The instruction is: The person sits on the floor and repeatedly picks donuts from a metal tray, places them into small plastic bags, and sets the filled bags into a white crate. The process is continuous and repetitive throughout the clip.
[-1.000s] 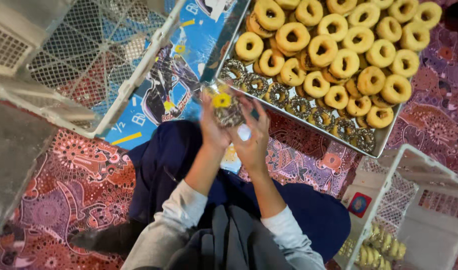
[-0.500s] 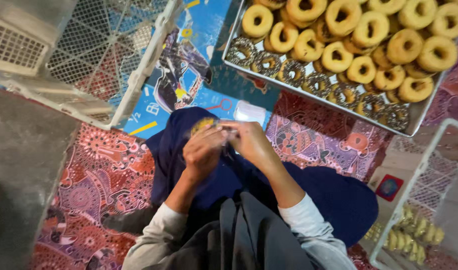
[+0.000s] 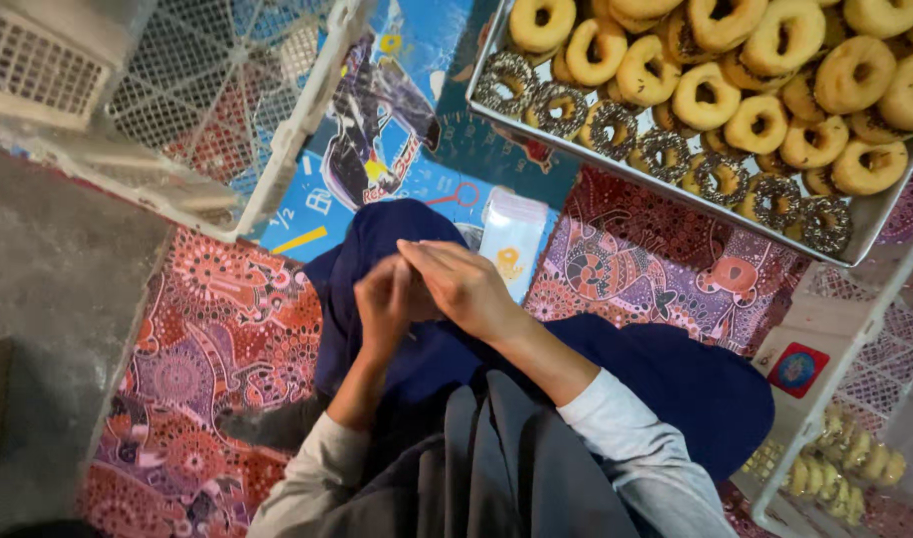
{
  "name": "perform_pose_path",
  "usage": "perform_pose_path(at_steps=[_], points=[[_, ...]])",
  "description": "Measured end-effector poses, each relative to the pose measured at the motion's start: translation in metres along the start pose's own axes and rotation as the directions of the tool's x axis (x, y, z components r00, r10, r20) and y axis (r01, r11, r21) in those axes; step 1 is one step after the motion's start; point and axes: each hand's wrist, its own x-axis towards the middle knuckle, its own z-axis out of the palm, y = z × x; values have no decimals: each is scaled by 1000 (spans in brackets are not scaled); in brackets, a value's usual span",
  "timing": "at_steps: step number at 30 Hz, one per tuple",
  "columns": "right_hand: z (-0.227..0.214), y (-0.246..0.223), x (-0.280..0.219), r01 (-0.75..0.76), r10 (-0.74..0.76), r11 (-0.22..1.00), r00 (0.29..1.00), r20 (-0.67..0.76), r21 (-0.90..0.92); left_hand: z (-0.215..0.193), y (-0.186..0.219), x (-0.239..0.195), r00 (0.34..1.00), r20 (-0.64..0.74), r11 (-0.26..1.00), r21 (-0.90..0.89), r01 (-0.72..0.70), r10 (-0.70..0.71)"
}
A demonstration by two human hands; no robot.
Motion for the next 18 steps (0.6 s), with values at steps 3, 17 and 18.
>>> perform_pose_path(at_steps=[3,17,18], points=[[5,22,1,-103,103,994,995,18,22,-2,4,-5,979,134,951,252,-181,151],[70,68,-127,-654,564,285,705,429,701,28,35,-27,778,-65,649,597,-471,624],[77,72,-121,-664,546,244,697,465,707,24,32,-23,876,-165,831,433,-349,454]])
